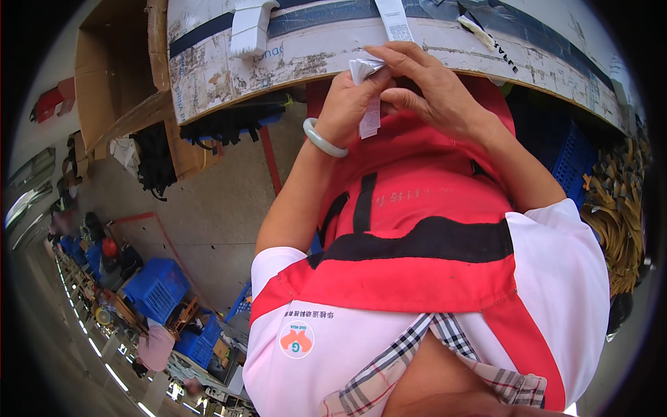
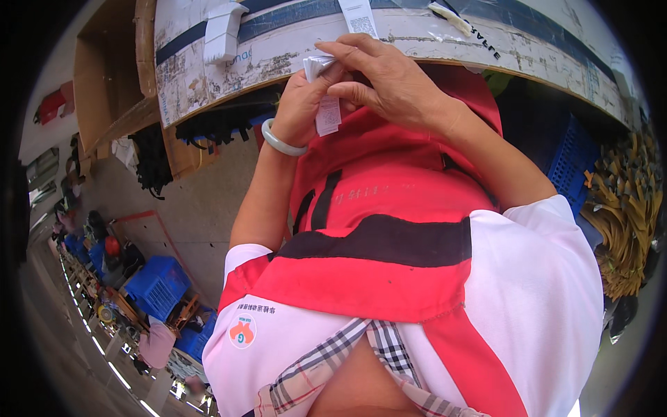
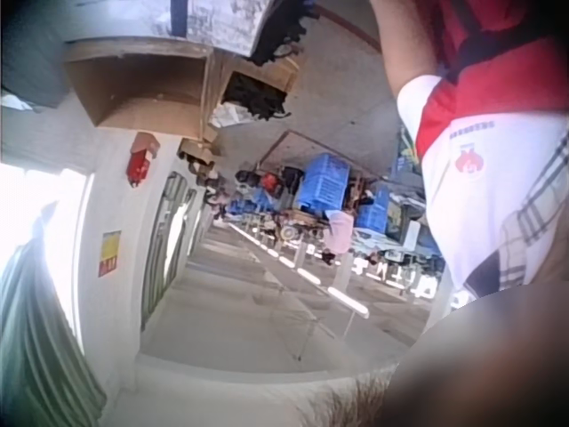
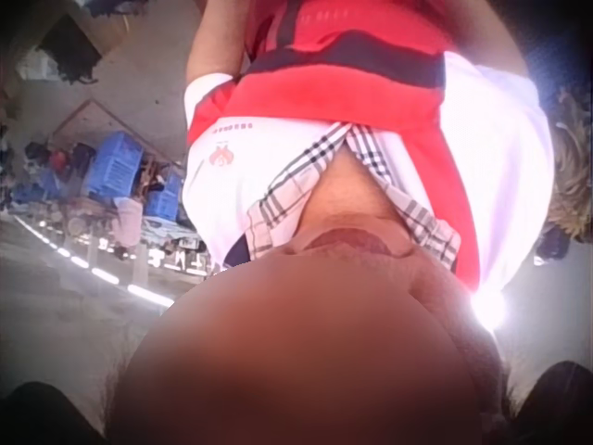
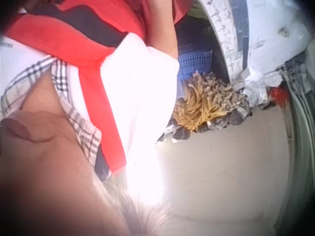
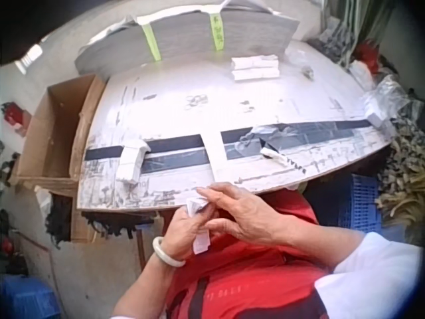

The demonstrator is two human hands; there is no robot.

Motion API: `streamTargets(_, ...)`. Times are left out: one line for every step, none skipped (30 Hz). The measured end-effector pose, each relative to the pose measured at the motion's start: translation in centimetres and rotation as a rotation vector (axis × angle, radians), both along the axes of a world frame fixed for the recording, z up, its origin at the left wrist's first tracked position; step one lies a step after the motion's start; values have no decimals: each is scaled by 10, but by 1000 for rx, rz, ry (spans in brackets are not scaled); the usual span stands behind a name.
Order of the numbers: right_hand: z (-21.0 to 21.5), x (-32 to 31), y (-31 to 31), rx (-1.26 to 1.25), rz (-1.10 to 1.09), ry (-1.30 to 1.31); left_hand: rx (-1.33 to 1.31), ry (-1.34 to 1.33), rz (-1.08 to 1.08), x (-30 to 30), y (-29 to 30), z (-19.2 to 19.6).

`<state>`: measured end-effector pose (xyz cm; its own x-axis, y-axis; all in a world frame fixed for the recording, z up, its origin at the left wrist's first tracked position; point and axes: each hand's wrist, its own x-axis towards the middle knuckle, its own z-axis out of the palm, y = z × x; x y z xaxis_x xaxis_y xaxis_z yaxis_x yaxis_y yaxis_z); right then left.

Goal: Manually sorting and peeling white adhesive labels at a factory workstation.

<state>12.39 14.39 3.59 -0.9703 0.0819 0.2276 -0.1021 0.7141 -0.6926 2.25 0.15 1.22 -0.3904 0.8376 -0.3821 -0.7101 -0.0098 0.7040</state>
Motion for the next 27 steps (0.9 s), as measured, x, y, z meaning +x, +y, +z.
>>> streamTargets(-2,1,-5,15,-12,2,-74,-6,44,1,1,1)
streamTargets(-4,2,-8,29,-24,4,-74,-6,43,1,0,-2)
streamTargets(-3,3,-6,29,-23,4,-75,19,33,1,-1,-5)
streamTargets(-2,3,-3,-29,8,14,-77,44,22,0,-2,-7)
streamTargets(-1,3,1,-87,40,23,-77,45,23,-1,-4,-7)
streamTargets(2,3,5,-87,37,23,-69,41,-31,-3,-6,-4)
streamTargets(6,2,9,-186,29,-71,-61,38,-84,-4,-7,-2)
streamTargets(8,0,13,-285,21,-164,-60,38,-87,-3,-7,-3)
streamTargets(6,-3,16,-362,4,-208,-15,124,-112,-1,-10,-6)
streamTargets(8,-5,19,-361,3,-206,31,211,-137,0,-11,-7)
streamTargets(12,-7,23,-352,67,-224,32,213,-138,1,-12,-8)
streamTargets(15,-9,26,-342,130,-243,88,198,-165,2,-12,-9)
streamTargets(13,-9,26,-341,129,-242,144,182,-191,2,-12,-8)
streamTargets(9,-8,24,-552,76,-258,146,184,-191,3,-11,-6)
streamTargets(4,-7,23,-762,20,-274,80,252,-210,5,-7,0)
streamTargets(1,-6,22,-971,-36,-287,14,321,-228,6,-5,4)
streamTargets(-1,-6,22,-932,-25,-251,10,273,-249,5,-5,3)
streamTargets(0,-6,21,-930,-24,-250,12,275,-248,4,-5,2)
streamTargets(1,-7,20,-826,-22,-210,11,288,-250,4,-5,1)
streamTargets(3,-7,19,-721,-19,-170,10,300,-253,3,-6,1)
streamTargets(2,-9,20,-717,-21,-168,14,303,-255,3,-5,1)
streamTargets(0,-12,22,-620,-2,-115,14,269,-231,3,-6,1)
streamTargets(-2,-16,25,-523,16,-64,13,236,-208,3,-6,2)
streamTargets(-6,-23,32,-465,-53,-39,12,236,-205,3,-6,2)
streamTargets(-8,-30,44,-263,-120,82,21,181,-189,3,-6,5)
streamTargets(-12,-38,56,-60,-184,201,28,125,-173,4,-5,7)
streamTargets(-17,-45,63,20,-282,138,65,118,-162,0,-4,4)
